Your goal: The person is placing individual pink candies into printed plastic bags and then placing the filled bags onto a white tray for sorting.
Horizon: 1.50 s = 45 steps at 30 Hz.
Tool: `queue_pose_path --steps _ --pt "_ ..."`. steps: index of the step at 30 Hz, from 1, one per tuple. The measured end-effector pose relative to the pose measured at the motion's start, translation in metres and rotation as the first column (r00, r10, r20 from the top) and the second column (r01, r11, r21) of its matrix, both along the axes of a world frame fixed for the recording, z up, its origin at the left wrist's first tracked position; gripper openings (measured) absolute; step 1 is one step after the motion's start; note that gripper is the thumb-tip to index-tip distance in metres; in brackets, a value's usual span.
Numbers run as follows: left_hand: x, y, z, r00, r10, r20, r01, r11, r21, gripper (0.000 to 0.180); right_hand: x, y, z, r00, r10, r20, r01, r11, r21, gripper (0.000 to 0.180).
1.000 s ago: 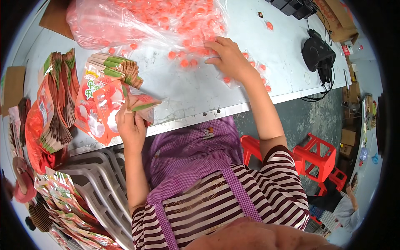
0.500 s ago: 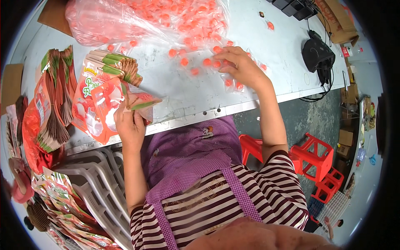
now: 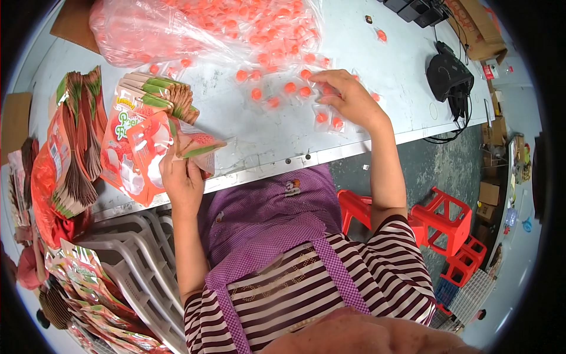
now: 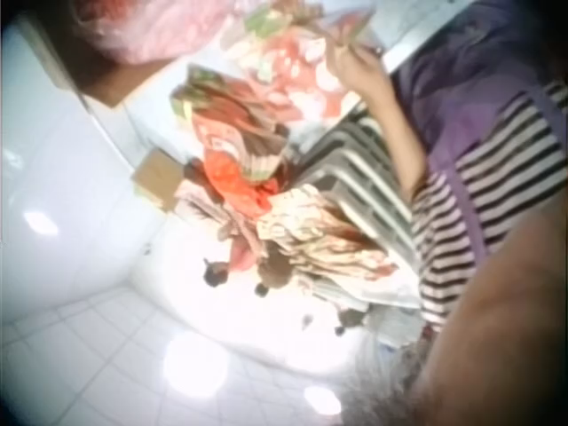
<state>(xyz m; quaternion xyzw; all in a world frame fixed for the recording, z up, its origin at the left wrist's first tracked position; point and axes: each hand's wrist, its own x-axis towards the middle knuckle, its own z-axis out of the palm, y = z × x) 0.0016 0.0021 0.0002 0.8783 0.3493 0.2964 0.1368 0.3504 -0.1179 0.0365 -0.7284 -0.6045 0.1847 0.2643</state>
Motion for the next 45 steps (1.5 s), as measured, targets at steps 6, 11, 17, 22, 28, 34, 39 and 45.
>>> queue_pose_path --steps 6,11,17,22,28,34,39,45 --pt "-0.001 0.001 -0.001 1.0 0.012 -0.016 -0.012 1.0 -0.006 0.033 -0.001 -0.001 0.002 0.999 -0.021 0.045 0.021 1.0 0.006 0.04" --pt "0.001 -0.001 0.001 1.0 0.021 0.007 -0.021 1.0 0.003 0.033 -0.015 0.004 0.006 0.992 -0.102 0.076 0.103 0.995 -0.01 0.053" --pt "0.001 -0.002 0.0 1.0 0.03 0.006 -0.03 1.0 0.008 0.035 -0.028 0.017 -0.002 0.948 -0.171 0.268 0.155 0.985 0.081 0.059" --pt "0.002 -0.001 0.002 1.0 0.009 0.005 -0.009 1.0 -0.014 0.036 -0.029 0.017 -0.001 0.917 -0.122 0.379 0.119 0.992 0.032 0.052" --pt "0.0 -0.002 0.0 0.999 0.035 0.026 -0.036 0.999 0.018 0.035 -0.024 0.007 0.001 0.924 -0.147 0.353 0.143 0.989 0.037 0.042" --pt "-0.001 0.0 -0.002 1.0 -0.006 -0.003 0.006 1.0 0.025 0.038 -0.014 0.012 -0.005 0.863 -0.193 0.467 0.092 0.969 0.23 0.049" --pt "-0.002 -0.001 -0.003 1.0 0.017 -0.023 -0.017 1.0 -0.002 0.039 -0.013 0.019 -0.01 0.877 -0.128 0.464 0.106 0.992 0.073 0.056" --pt "0.0 -0.003 0.0 0.999 0.041 -0.02 -0.041 0.999 -0.027 0.038 -0.004 0.008 -0.007 0.905 -0.098 0.414 0.102 0.995 0.013 0.053"
